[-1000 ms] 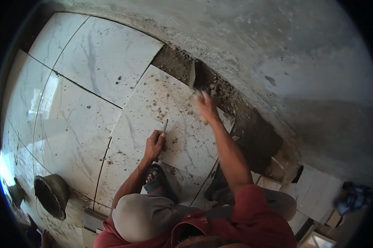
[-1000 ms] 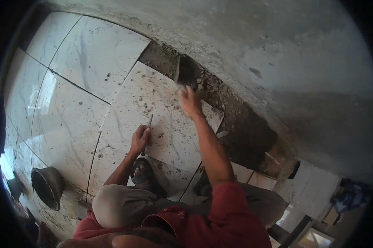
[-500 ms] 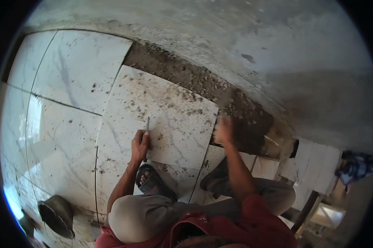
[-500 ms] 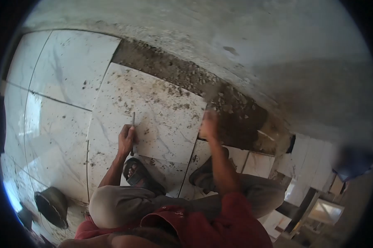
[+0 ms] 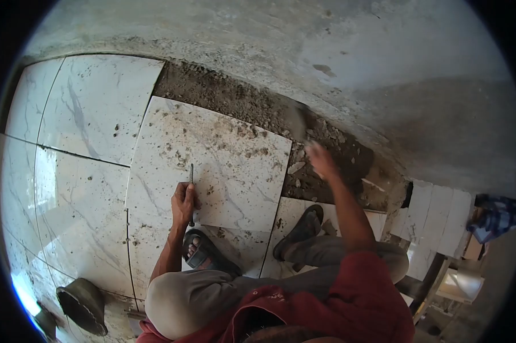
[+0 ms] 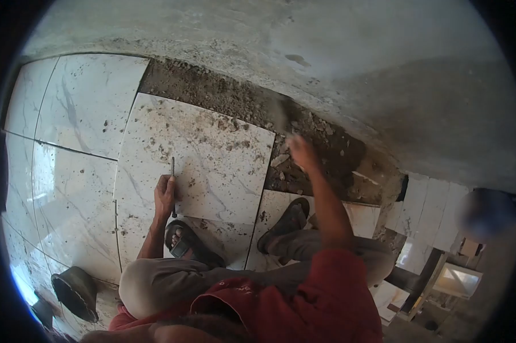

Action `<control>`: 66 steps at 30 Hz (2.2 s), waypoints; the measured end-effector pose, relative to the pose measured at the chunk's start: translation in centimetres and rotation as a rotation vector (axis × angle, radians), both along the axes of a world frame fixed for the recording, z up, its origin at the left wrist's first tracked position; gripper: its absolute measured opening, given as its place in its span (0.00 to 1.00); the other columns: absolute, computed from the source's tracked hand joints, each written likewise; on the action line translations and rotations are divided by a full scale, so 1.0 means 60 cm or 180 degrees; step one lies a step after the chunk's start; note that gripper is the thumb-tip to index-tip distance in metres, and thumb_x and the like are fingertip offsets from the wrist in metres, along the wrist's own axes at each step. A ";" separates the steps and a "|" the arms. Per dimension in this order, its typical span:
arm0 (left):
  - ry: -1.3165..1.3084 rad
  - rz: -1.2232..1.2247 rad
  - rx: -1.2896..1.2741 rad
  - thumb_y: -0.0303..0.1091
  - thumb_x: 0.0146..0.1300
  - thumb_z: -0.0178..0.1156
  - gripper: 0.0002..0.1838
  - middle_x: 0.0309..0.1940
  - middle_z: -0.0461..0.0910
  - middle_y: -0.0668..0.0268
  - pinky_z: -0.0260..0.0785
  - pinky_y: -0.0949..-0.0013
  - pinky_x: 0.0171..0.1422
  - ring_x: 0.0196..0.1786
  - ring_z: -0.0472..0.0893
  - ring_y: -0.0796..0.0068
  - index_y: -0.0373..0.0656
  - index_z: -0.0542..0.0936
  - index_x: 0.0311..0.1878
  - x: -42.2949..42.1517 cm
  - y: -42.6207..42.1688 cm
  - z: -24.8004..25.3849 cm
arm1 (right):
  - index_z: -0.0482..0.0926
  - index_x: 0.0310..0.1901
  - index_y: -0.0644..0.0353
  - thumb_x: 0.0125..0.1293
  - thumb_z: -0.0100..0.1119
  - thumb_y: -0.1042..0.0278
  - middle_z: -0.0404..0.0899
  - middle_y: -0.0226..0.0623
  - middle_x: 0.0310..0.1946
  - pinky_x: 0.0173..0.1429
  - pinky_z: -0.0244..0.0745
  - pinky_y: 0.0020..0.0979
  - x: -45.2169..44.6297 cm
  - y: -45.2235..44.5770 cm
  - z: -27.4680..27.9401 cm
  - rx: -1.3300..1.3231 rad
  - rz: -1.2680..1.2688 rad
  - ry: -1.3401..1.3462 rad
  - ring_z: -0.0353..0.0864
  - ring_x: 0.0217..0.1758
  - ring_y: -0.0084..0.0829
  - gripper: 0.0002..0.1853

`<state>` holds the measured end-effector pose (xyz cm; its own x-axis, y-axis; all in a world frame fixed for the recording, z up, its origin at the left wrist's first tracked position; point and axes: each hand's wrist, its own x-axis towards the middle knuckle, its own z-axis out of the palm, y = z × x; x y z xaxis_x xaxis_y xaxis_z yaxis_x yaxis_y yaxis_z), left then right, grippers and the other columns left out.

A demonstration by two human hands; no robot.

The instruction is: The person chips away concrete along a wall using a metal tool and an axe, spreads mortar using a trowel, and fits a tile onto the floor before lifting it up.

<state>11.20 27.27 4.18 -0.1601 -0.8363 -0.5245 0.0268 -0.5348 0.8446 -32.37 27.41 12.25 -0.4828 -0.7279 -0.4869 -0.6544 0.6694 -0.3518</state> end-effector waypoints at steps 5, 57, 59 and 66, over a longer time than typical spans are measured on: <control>-0.0109 -0.0062 -0.0033 0.41 0.69 0.50 0.15 0.19 0.72 0.67 0.64 0.73 0.21 0.17 0.72 0.78 0.36 0.71 0.36 -0.001 0.000 0.010 | 0.64 0.63 0.60 0.69 0.43 0.48 0.74 0.52 0.52 0.51 0.72 0.46 0.035 0.069 0.047 0.0117 -0.1520 -0.0158 0.75 0.53 0.50 0.28; -0.0235 -0.0122 -0.0078 0.43 0.69 0.50 0.16 0.16 0.71 0.67 0.63 0.74 0.21 0.16 0.70 0.80 0.37 0.71 0.37 -0.008 0.002 0.004 | 0.64 0.63 0.56 0.69 0.41 0.48 0.75 0.54 0.50 0.55 0.71 0.46 0.028 0.042 -0.016 -0.0237 0.0731 0.0682 0.75 0.52 0.52 0.27; -0.0267 -0.0207 -0.0109 0.43 0.69 0.50 0.16 0.16 0.71 0.67 0.63 0.74 0.21 0.16 0.70 0.80 0.37 0.71 0.37 -0.009 0.001 0.005 | 0.65 0.63 0.55 0.69 0.38 0.46 0.74 0.52 0.54 0.58 0.69 0.47 0.100 -0.015 0.015 -0.0190 0.0827 0.0183 0.74 0.55 0.51 0.28; -0.0307 -0.0166 -0.0096 0.44 0.69 0.51 0.17 0.16 0.71 0.68 0.63 0.74 0.21 0.17 0.70 0.80 0.36 0.72 0.38 -0.010 0.001 0.013 | 0.64 0.63 0.55 0.70 0.39 0.46 0.73 0.53 0.54 0.59 0.67 0.47 0.019 -0.070 0.021 0.0267 0.1091 0.0189 0.73 0.56 0.51 0.28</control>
